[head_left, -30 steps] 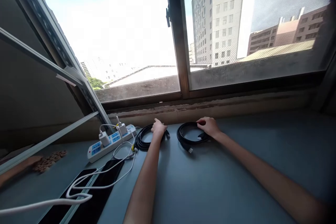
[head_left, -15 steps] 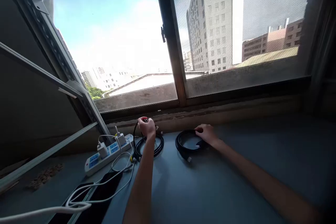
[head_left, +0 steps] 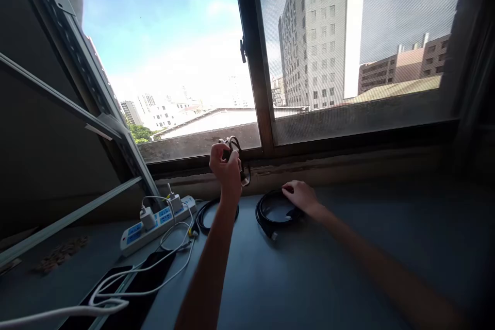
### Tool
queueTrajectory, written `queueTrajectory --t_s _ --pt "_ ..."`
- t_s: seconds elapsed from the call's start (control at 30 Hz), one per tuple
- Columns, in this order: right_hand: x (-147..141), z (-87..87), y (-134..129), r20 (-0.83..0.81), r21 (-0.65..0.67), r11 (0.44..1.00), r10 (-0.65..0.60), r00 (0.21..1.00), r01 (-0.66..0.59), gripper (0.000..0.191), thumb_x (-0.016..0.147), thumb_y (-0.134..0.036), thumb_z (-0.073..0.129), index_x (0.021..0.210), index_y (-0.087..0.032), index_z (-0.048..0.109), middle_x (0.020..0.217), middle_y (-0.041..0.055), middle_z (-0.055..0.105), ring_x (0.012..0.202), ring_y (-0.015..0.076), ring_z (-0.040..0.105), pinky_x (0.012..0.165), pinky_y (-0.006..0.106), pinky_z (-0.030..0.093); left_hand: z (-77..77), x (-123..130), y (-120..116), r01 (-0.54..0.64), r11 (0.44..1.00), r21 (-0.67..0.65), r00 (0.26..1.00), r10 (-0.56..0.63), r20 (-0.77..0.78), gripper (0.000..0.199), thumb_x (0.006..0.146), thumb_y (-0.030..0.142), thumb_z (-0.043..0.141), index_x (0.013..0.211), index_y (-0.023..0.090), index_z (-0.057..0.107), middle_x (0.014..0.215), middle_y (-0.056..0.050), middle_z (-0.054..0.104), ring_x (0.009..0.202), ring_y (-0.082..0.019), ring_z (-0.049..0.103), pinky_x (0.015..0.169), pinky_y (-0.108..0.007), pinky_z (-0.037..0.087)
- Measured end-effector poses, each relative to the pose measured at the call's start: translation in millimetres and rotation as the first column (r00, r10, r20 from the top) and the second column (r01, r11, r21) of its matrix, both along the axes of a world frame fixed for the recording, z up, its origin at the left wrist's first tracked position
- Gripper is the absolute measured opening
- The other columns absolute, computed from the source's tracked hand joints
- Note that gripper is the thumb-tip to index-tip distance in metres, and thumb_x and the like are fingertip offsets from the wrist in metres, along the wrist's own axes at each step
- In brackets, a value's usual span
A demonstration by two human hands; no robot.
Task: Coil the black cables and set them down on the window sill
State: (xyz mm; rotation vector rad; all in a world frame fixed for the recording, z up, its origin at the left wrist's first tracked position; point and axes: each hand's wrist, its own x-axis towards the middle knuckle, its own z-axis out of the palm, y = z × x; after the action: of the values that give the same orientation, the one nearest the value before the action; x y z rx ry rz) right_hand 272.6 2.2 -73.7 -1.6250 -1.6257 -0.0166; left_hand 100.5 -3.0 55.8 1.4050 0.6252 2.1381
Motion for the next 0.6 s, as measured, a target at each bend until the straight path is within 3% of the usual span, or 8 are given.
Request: queueTrajectory --t_s 0.1,0.17,0.23,0.3,0.37,0.5,0.6 --pt "-7 27.0 -8 -0.086 0.135 0.991 0.027 0.996 -0.016 0.009 0.089 -0.012 0.063 0.087 -0.017 0.070 0.091 0.0034 0.062 0.084 0.0237 0.059 0.070 0.024 0.047 1.9 10 -20 -0.079 0.986 0.146 0.995 0.087 -0.049 0.016 0.060 0.008 0.047 0.070 0.019 0.040 0.060 0.008 0.034 0.037 -0.003 0.031 0.036 -0.017 0.023" --pt "-11 50.9 -18 -0.125 0.221 0.973 0.097 0.987 -0.067 0.021 0.097 -0.020 0.050 0.088 -0.017 0.069 0.091 0.0034 0.062 0.083 0.0221 0.060 0.070 0.024 0.047 1.3 15 -30 -0.114 0.970 0.213 0.982 0.142 -0.123 0.017 0.063 0.006 0.046 0.071 0.019 0.040 0.060 0.008 0.034 0.039 -0.003 0.031 0.038 -0.018 0.025" --pt "-15 75.7 -34 -0.151 0.289 0.940 0.234 0.960 -0.183 0.042 0.103 -0.034 0.035 0.083 -0.019 0.068 0.077 0.0018 0.062 0.076 0.0210 0.061 0.066 0.025 0.048 -0.3 19 -38 -0.067 0.965 0.253 0.957 0.134 -0.256 0.018 0.063 0.005 0.046 0.072 0.019 0.042 0.063 0.007 0.037 0.043 -0.004 0.033 0.041 -0.018 0.028" --pt "-19 97.4 -53 -0.313 0.453 0.815 0.526 0.791 -0.363 0.051 0.099 -0.053 0.038 0.076 -0.018 0.066 0.071 0.0041 0.060 0.075 0.0252 0.060 0.060 0.028 0.049 -3.1 24 -45 0.002 0.966 0.259 0.911 0.105 -0.399 0.018 0.065 0.005 0.047 0.075 0.020 0.044 0.068 0.005 0.043 0.049 -0.006 0.038 0.047 -0.019 0.034" --pt "-21 113.1 -71 -0.438 0.451 0.762 0.643 0.629 -0.464 0.052 0.087 -0.068 0.054 0.074 -0.019 0.064 0.072 0.0041 0.059 0.078 0.0269 0.059 0.058 0.027 0.050 -7.3 29 -54 0.058 0.963 0.263 0.859 0.086 -0.505 0.016 0.067 0.008 0.049 0.077 0.020 0.046 0.072 0.002 0.048 0.057 -0.009 0.044 0.053 -0.021 0.039" --pt "-16 123.2 -91 -0.613 0.383 0.749 0.644 0.458 -0.540 0.042 0.082 -0.060 0.068 0.079 -0.019 0.065 0.073 0.0029 0.056 0.077 0.0249 0.057 0.055 0.024 0.050 -16.5 43 -75 0.132 0.938 0.319 0.762 0.110 -0.638 0.014 0.070 0.014 0.054 0.081 0.021 0.048 0.083 -0.002 0.053 0.066 -0.014 0.050 0.055 -0.024 0.040" --pt "-4 119.2 -88 -0.685 0.320 0.774 0.587 0.431 -0.546 0.033 0.088 -0.052 0.065 0.088 -0.019 0.068 0.082 0.0038 0.058 0.082 0.0258 0.057 0.052 0.023 0.052 -20.3 49 -85 0.146 0.944 0.295 0.719 0.103 -0.687 0.017 0.072 0.013 0.054 0.086 0.021 0.048 0.088 -0.003 0.055 0.069 -0.015 0.052 0.054 -0.024 0.039"
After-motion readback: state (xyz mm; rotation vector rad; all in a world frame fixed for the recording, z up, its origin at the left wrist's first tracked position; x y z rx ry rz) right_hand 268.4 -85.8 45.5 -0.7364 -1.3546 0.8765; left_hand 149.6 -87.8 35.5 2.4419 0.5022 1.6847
